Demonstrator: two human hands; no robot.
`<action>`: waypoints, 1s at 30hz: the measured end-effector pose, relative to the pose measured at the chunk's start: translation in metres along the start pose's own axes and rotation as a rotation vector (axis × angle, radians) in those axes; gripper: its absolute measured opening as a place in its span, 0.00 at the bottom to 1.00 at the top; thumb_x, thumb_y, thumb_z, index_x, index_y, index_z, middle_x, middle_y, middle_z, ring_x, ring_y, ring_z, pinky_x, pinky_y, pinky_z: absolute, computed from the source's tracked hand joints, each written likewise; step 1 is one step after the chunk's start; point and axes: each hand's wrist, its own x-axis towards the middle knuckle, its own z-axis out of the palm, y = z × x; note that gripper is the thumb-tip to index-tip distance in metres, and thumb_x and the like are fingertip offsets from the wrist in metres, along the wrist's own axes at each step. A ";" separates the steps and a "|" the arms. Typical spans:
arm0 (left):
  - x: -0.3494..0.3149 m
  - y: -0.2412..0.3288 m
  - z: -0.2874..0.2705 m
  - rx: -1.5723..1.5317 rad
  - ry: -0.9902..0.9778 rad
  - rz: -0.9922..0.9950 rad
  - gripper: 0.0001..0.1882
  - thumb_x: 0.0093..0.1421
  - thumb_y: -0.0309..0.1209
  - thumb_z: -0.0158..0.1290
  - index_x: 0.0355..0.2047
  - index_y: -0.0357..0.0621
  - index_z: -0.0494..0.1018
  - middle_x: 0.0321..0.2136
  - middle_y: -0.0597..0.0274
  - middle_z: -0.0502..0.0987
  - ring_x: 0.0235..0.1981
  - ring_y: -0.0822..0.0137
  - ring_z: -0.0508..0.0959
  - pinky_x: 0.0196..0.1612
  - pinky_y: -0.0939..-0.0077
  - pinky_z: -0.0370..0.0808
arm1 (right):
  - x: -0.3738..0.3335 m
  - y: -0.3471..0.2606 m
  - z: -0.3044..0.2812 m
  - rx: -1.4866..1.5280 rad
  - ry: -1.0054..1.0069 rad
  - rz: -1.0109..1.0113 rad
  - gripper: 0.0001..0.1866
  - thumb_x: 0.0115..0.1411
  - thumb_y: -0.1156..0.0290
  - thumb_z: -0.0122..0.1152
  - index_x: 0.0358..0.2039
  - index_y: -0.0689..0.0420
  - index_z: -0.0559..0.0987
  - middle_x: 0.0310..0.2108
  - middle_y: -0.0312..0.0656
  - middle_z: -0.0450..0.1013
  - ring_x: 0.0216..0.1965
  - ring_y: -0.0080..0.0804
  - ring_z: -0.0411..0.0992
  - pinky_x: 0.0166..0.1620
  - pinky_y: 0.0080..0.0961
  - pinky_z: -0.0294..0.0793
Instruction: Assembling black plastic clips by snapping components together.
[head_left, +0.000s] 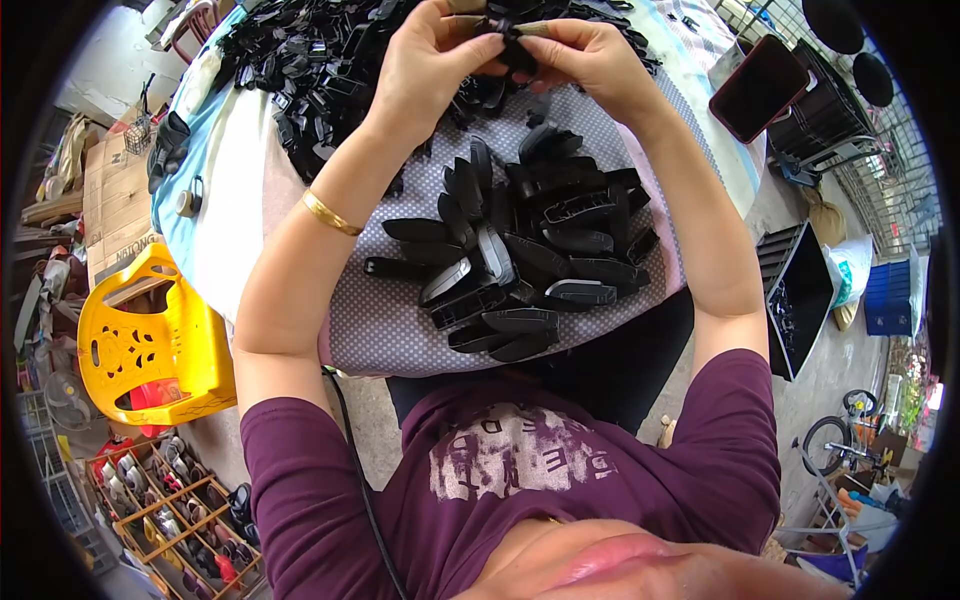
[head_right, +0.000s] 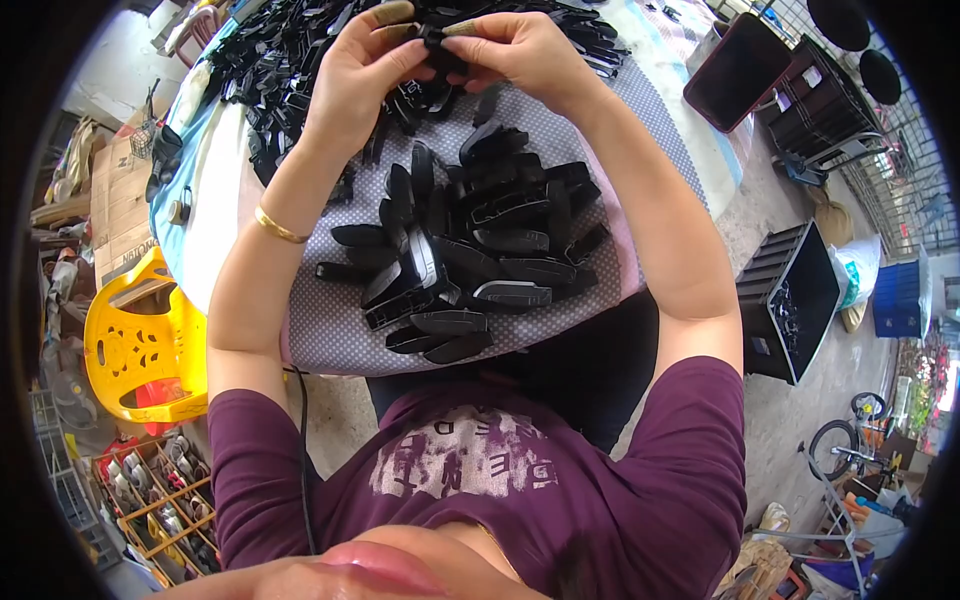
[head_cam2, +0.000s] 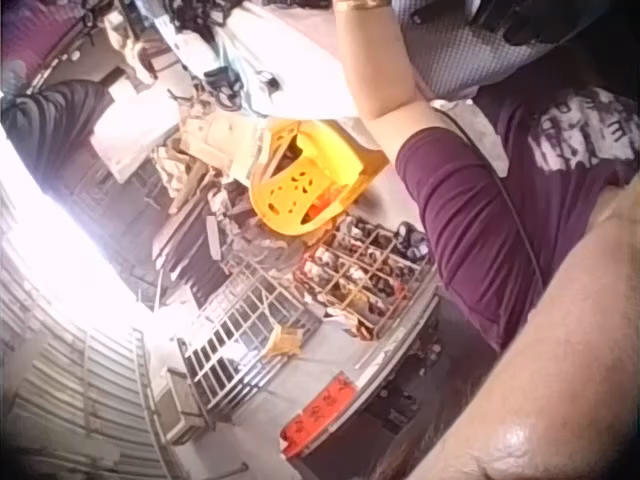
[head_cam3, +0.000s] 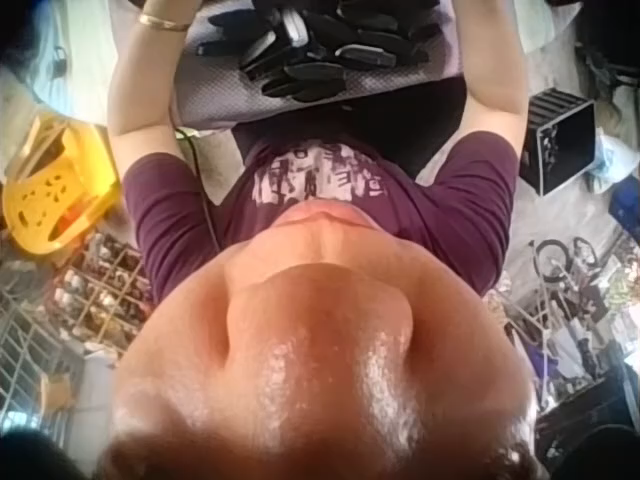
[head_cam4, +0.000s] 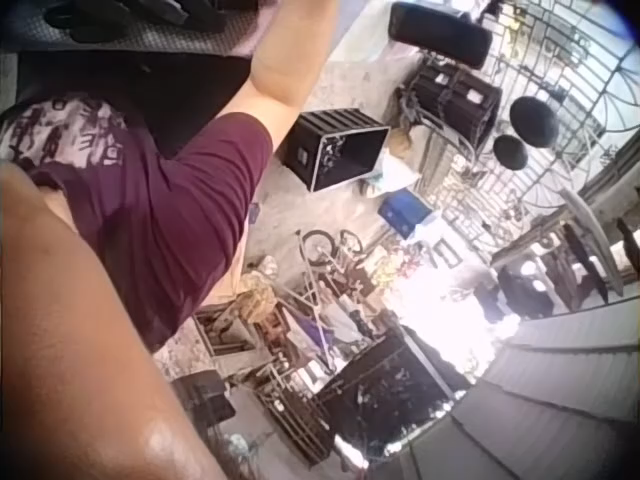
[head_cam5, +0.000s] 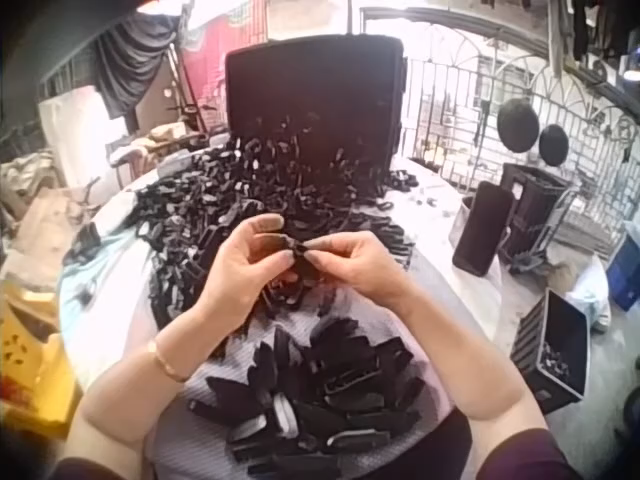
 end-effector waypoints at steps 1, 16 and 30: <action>0.003 -0.004 -0.002 -0.151 0.007 0.014 0.14 0.60 0.25 0.51 0.46 0.33 0.70 0.36 0.58 0.76 0.36 0.73 0.76 0.42 0.83 0.74 | 0.000 -0.003 0.003 0.084 0.047 0.021 0.15 0.61 0.67 0.54 0.45 0.62 0.76 0.32 0.40 0.76 0.30 0.26 0.76 0.33 0.18 0.77; -0.003 0.005 0.009 -0.271 0.099 -0.080 0.14 0.56 0.18 0.52 0.44 0.35 0.74 0.39 0.59 0.77 0.37 0.72 0.76 0.42 0.83 0.73 | -0.007 -0.013 0.037 -0.573 0.399 -0.392 0.10 0.59 0.70 0.57 0.37 0.64 0.77 0.27 0.35 0.75 0.27 0.19 0.74 0.29 0.14 0.74; 0.025 -0.016 -0.014 -0.588 -0.590 0.395 0.13 0.60 0.23 0.50 0.45 0.33 0.73 0.39 0.56 0.77 0.41 0.68 0.76 0.48 0.79 0.71 | -0.014 -0.028 0.044 -0.386 0.244 -0.300 0.10 0.55 0.69 0.63 0.33 0.63 0.79 0.24 0.36 0.76 0.26 0.16 0.71 0.31 0.14 0.71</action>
